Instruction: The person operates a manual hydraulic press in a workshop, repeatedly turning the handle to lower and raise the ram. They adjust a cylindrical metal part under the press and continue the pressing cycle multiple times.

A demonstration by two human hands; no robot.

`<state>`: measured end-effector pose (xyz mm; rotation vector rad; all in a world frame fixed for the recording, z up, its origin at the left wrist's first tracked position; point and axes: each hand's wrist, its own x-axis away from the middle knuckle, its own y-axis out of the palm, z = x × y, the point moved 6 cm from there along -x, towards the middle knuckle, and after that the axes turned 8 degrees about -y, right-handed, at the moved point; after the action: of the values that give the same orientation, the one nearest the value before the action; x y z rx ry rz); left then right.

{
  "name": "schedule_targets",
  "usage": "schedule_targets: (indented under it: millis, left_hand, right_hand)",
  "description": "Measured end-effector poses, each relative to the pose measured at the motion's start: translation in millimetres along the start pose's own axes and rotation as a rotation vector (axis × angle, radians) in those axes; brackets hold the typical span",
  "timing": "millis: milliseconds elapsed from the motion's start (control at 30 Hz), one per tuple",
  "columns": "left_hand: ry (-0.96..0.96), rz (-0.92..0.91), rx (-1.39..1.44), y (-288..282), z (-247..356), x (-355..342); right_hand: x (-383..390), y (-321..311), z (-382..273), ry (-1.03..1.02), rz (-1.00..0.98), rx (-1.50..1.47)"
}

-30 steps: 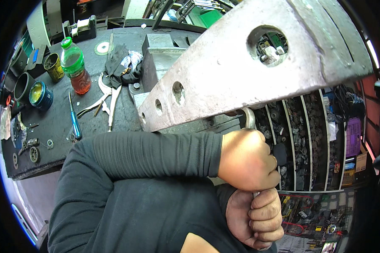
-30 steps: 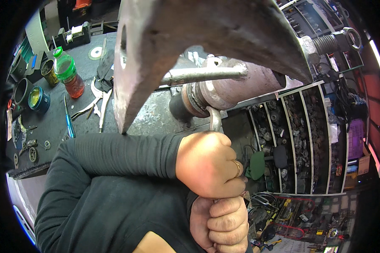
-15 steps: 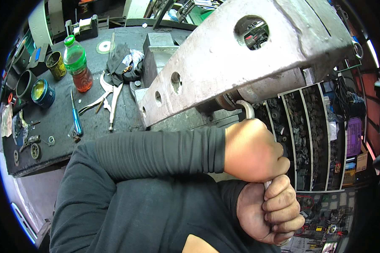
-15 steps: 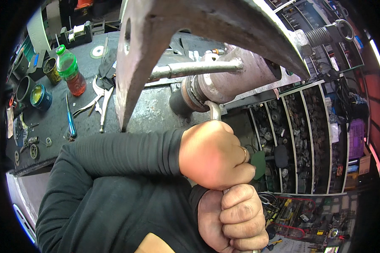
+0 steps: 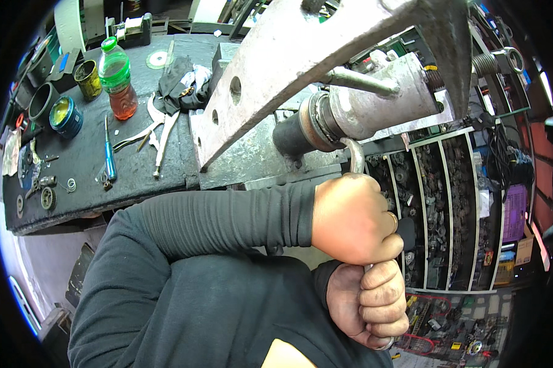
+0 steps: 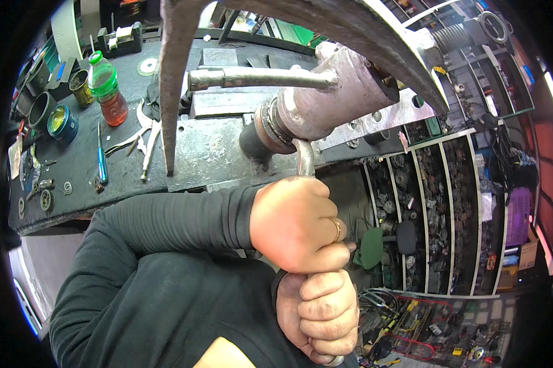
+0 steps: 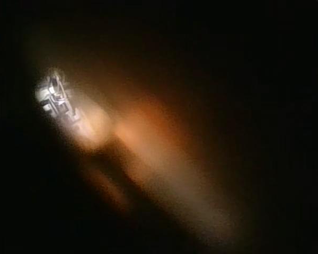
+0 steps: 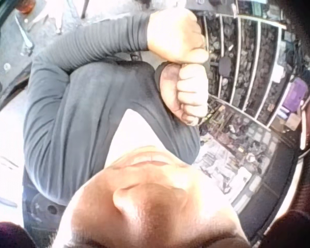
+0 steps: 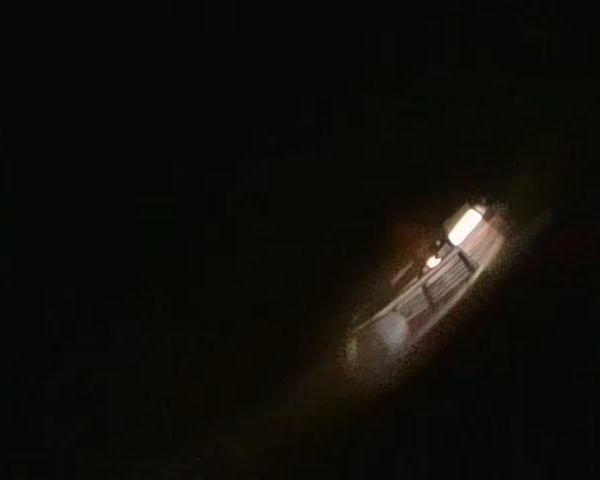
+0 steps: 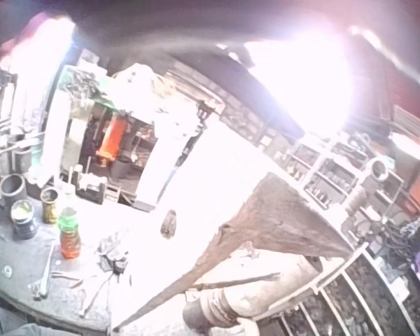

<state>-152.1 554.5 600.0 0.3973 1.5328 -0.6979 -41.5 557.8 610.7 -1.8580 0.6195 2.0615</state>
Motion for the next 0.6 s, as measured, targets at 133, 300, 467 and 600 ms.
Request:
schedule_targets:
  millis: [133, 300, 467, 600]
  left_hand:
    - [-0.024, 0.009, -0.015, 4, -3, 2]
    - [-0.042, -0.019, -0.055, 6, -4, -2]
    - [0.001, 0.010, -0.050, 12, -5, 4]
    - [-0.027, 0.004, -0.063, 17, -5, 8]
  right_hand:
    - [3, -9, 4, 0.022, 0.028, -0.024]
    - [0, -15, 8, 0.008, 0.058, -0.072]
    - [5, -16, 11, -0.067, -0.019, -0.115]
    - [12, -28, 9, -0.080, 0.048, -0.180]
